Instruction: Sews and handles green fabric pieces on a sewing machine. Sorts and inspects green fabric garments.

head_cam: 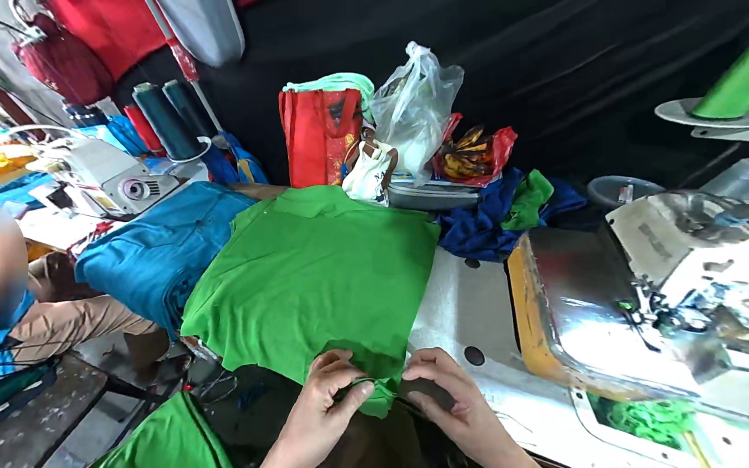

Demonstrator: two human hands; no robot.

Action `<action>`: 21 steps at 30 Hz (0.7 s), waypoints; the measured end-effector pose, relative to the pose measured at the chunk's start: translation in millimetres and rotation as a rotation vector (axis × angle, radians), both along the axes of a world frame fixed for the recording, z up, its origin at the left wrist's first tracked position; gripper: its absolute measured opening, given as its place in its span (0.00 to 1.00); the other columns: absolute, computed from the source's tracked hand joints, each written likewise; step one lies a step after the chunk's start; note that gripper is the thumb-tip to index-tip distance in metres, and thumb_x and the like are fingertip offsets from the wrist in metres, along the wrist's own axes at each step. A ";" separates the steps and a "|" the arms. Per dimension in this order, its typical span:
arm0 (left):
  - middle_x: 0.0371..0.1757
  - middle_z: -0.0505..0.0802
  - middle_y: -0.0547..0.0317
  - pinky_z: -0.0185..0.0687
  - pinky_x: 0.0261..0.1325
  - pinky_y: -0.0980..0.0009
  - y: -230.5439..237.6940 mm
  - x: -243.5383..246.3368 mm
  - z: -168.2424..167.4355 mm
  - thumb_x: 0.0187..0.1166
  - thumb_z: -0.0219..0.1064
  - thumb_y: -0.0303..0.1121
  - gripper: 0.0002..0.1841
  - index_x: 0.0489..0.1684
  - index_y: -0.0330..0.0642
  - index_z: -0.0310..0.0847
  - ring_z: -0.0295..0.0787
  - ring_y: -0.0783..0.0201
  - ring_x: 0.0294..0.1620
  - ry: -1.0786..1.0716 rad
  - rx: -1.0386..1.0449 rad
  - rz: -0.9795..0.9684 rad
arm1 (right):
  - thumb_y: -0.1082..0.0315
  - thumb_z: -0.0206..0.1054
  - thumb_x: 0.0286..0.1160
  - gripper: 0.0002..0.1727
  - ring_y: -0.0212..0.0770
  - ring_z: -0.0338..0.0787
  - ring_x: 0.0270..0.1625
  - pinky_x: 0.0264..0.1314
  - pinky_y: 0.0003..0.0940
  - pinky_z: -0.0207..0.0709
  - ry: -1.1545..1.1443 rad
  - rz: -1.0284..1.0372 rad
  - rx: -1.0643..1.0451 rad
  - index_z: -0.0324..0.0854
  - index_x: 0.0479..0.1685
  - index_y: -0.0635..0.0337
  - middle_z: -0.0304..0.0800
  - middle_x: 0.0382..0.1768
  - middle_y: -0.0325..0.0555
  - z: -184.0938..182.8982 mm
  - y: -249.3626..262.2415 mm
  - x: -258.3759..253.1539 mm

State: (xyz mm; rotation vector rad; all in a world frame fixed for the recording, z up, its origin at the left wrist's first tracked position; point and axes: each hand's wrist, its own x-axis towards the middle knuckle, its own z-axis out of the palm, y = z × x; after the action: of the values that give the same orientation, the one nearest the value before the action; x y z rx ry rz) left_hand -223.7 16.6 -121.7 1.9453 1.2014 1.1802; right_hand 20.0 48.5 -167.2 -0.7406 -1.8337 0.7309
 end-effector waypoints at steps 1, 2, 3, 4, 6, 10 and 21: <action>0.47 0.96 0.58 0.64 0.83 0.60 -1.1 -3.6 3.3 0.84 0.63 0.37 0.15 0.40 0.38 0.94 0.81 0.61 0.73 -0.004 -0.034 -0.031 | 0.59 0.71 0.77 0.12 0.31 0.83 0.66 0.70 0.27 0.78 0.000 -0.003 -0.004 0.89 0.56 0.45 0.87 0.57 0.41 -0.1 0.0 -0.4; 0.50 0.96 0.56 0.65 0.83 0.62 -2.1 -7.0 6.4 0.85 0.61 0.35 0.15 0.41 0.36 0.94 0.80 0.62 0.74 -0.020 -0.068 -0.057 | 0.60 0.72 0.76 0.13 0.31 0.83 0.66 0.71 0.27 0.78 0.003 -0.009 -0.008 0.90 0.56 0.46 0.87 0.57 0.42 -0.2 0.0 -1.0; 0.52 0.95 0.54 0.65 0.83 0.63 -3.1 -9.9 8.9 0.85 0.60 0.34 0.15 0.42 0.34 0.94 0.79 0.62 0.75 -0.041 -0.103 -0.077 | 0.60 0.72 0.75 0.13 0.31 0.83 0.66 0.70 0.27 0.78 0.005 -0.016 -0.012 0.90 0.56 0.47 0.87 0.57 0.42 -0.1 0.3 -1.3; 0.53 0.95 0.54 0.65 0.83 0.64 -3.6 -12.0 10.6 0.84 0.60 0.34 0.16 0.42 0.33 0.93 0.78 0.62 0.76 -0.058 -0.132 -0.088 | 0.60 0.73 0.74 0.13 0.32 0.83 0.66 0.70 0.27 0.78 0.003 -0.024 -0.015 0.90 0.56 0.47 0.87 0.57 0.43 -0.3 0.5 -1.6; 0.56 0.94 0.52 0.65 0.83 0.64 -4.1 -12.5 12.6 0.84 0.60 0.34 0.16 0.43 0.33 0.93 0.78 0.62 0.77 -0.084 -0.164 -0.077 | 0.61 0.73 0.74 0.14 0.32 0.84 0.65 0.69 0.26 0.78 -0.005 -0.035 -0.021 0.90 0.56 0.49 0.88 0.57 0.44 0.3 0.0 -1.8; 0.55 0.95 0.52 0.72 0.80 0.66 -0.9 -9.0 8.6 0.81 0.66 0.36 0.13 0.40 0.36 0.94 0.82 0.63 0.74 -0.088 -0.131 -0.014 | 0.61 0.73 0.74 0.13 0.32 0.84 0.63 0.68 0.26 0.79 0.012 -0.040 -0.013 0.90 0.55 0.49 0.88 0.55 0.44 -0.9 0.2 -2.1; 0.46 0.92 0.56 0.83 0.59 0.77 13.8 -7.3 26.4 0.79 0.67 0.27 0.09 0.46 0.31 0.89 0.87 0.75 0.50 -0.120 -0.110 0.143 | 0.62 0.71 0.77 0.09 0.73 0.74 0.80 0.76 0.72 0.67 -0.525 -0.048 0.184 0.95 0.48 0.49 0.76 0.77 0.69 26.7 -13.6 -9.8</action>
State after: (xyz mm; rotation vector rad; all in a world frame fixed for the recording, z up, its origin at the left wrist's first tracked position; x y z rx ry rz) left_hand -231.0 30.4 -95.3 1.7073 1.3307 1.2555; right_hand 10.2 34.9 -140.4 -0.9085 -2.3077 0.3432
